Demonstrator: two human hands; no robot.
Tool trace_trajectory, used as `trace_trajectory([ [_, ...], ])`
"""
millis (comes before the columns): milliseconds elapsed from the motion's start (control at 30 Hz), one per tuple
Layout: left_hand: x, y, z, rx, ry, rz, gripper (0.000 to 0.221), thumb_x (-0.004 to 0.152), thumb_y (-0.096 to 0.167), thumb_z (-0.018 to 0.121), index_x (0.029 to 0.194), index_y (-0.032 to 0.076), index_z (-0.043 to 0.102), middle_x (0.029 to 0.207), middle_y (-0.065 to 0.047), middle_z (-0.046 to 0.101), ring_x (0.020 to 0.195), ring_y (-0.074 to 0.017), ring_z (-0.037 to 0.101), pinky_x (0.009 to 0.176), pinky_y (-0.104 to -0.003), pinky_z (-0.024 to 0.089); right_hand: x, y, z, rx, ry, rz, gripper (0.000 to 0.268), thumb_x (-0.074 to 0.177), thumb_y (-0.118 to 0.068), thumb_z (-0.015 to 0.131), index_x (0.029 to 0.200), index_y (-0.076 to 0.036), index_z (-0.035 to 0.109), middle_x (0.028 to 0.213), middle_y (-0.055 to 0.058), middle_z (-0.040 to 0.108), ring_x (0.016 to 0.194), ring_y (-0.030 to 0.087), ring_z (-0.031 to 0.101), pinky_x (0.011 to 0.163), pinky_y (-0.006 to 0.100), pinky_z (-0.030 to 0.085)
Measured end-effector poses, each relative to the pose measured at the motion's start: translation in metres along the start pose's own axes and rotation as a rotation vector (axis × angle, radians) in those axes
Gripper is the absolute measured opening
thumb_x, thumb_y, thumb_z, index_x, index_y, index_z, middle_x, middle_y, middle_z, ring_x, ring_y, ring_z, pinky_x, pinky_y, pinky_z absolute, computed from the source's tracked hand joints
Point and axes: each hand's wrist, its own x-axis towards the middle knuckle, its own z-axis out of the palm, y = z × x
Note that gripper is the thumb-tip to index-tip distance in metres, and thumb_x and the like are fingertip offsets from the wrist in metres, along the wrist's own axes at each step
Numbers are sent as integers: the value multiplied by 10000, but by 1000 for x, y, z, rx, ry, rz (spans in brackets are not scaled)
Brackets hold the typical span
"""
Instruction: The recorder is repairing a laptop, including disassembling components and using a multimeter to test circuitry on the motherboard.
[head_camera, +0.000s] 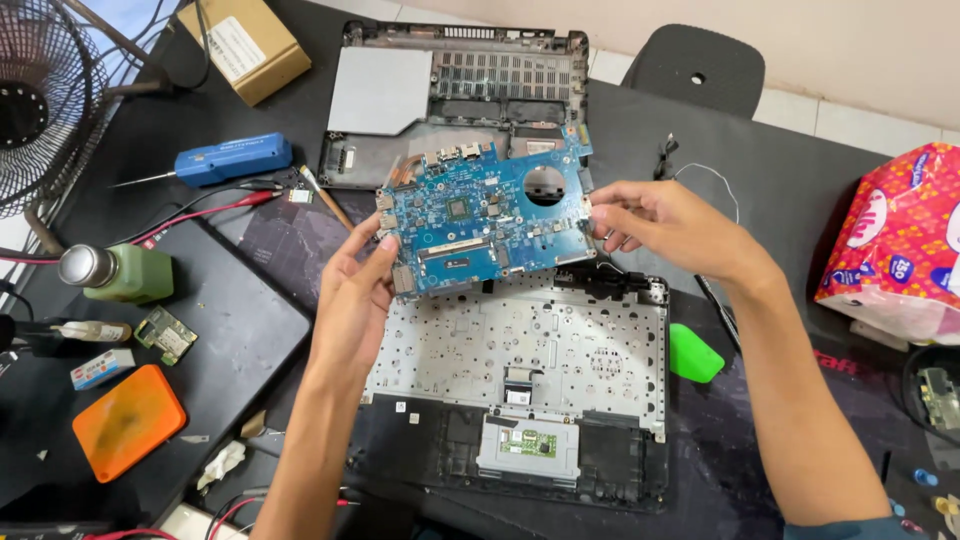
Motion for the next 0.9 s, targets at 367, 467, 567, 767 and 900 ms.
trace_trajectory([
  [367,63,-4,-14,84,38,76,339,1022,6,573,1359,-28,559,1167,-107,712,996,-139,673,888,-308,565,-7,1,-3,-123,72,-15,410,1001,-286,599,1322,-41,670,959,72,752,842,133,699,761,282,566],
  [467,52,-12,-17,54,22,64,340,1003,7,566,1342,-24,563,1166,-97,723,1017,-127,698,923,-286,575,-10,-13,0,-105,179,8,491,988,-290,627,1406,-44,550,957,113,727,853,151,704,735,290,553],
  [567,42,-14,-36,105,11,58,347,1030,9,600,1374,-36,590,1160,-71,706,993,-95,656,838,-242,514,-14,-22,4,-181,263,11,515,989,-310,619,1410,-35,510,982,106,732,851,167,738,716,293,549],
  [767,2,20,-44,47,111,51,306,1013,18,574,1315,-33,569,1135,-89,718,1000,-149,687,890,-295,559,-44,-34,15,-332,216,-76,396,1068,-313,536,1320,-19,617,973,100,740,875,151,743,706,291,533],
  [900,-30,37,-44,76,133,43,306,998,29,547,1300,-8,579,1152,-69,707,1010,-139,689,893,-281,551,-85,-55,40,-343,367,-48,372,1045,-281,554,1328,-52,633,994,87,769,822,170,713,693,303,541],
])
